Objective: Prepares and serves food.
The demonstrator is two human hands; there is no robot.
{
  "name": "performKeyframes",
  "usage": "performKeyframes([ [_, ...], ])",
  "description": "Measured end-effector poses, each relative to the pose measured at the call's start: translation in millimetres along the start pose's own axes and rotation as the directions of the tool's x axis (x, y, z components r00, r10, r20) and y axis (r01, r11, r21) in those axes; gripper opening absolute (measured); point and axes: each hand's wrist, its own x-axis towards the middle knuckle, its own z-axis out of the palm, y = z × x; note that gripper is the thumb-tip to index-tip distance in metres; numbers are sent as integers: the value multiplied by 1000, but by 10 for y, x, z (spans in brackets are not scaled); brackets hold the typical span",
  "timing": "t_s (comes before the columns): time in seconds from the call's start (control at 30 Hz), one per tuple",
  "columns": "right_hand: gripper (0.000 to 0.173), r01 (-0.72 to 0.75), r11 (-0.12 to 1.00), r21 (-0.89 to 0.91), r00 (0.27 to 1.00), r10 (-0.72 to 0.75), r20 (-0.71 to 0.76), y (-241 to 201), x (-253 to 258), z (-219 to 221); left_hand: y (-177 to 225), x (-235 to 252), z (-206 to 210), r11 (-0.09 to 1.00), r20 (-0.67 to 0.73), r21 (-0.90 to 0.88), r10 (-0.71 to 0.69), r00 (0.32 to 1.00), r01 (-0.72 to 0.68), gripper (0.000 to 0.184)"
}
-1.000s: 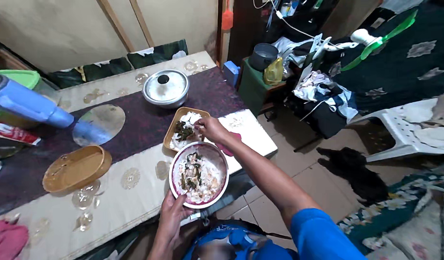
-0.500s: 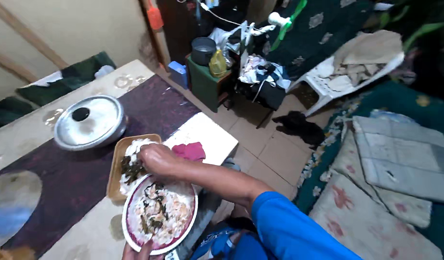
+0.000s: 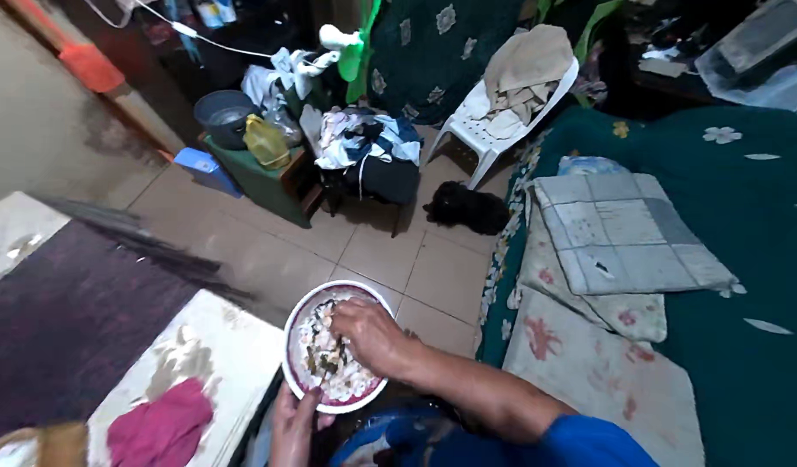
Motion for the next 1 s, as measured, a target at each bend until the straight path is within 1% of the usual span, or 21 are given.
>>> performKeyframes([
  [0.03,18,-63,998,-25,998,64,23,209,-73,-108,-54,140,247,999,8,9,-42,999,42,38],
  [0.1,27,-162,987,-23,982,164,99,573,-173,-377,-135,447,720,993,37,24,-114,993,113,37],
  [0.13,28,-183,983,8,980,182,79,737,-217,-492,-166,594,933,989,55,40,-148,988,145,35],
  [0.2,23,-219,974,65,974,223,-47,1037,-270,-649,-249,889,1284,981,95,73,-189,977,182,30],
  [0.23,21,-265,961,77,959,271,-82,1187,-264,-704,-279,1048,1430,978,119,95,-198,973,188,30],
  [0.27,23,-346,934,87,934,352,-66,1335,-247,-759,-308,1202,1562,974,140,117,-210,968,195,32],
  [0.3,32,-443,891,97,895,446,-11,1492,-222,-806,-337,1354,1684,969,157,139,-224,962,203,34],
  [0.33,45,-516,848,120,856,516,34,1666,-194,-841,-349,1516,1803,964,171,162,-239,956,212,36],
  [0.37,49,-550,818,167,831,556,19,1846,-174,-861,-348,1680,1931,958,182,187,-253,950,219,36],
  [0.4,45,-548,798,249,816,576,-51,2023,-167,-862,-344,1840,2057,950,187,212,-269,945,228,36],
  [0.43,35,-514,784,347,795,588,-149,2203,-158,-844,-341,1998,2175,941,189,241,-287,939,239,36],
  [0.47,26,-459,766,451,759,602,-248,2399,-136,-809,-355,2169,2285,930,191,273,-304,933,247,36],
  [0.5,20,-394,738,547,711,622,-327,2633,-105,-767,-385,2358,2401,920,200,301,-318,927,251,36],
  [0.53,18,-336,689,642,663,657,-359,2884,-62,-757,-441,2571,2536,914,217,322,-323,921,245,37],
  [0.63,19,-220,520,826,521,778,-351,3497,39,-750,-741,3196,2897,900,245,354,-351,904,254,40],
  [0.7,19,-174,419,891,448,840,-307,3829,60,-728,-962,3610,3170,883,222,373,-382,897,284,40],
  [0.77,18,-138,327,935,381,889,-255,4140,18,-668,-1274,4041,3427,872,202,390,-396,896,297,41],
  [0.87,14,-73,180,981,307,940,-149,4633,-69,-462,-1879,4729,3778,856,174,427,-395,902,292,43],
  [0.93,11,-10,135,991,279,952,-127,5009,-135,-243,-2324,5199,4005,849,137,428,-399,907,309,42],
  [1.0,11,10,103,995,265,959,-102,5355,-225,-27,-2745,5627,4208,847,90,403,-414,906,347,41],
])
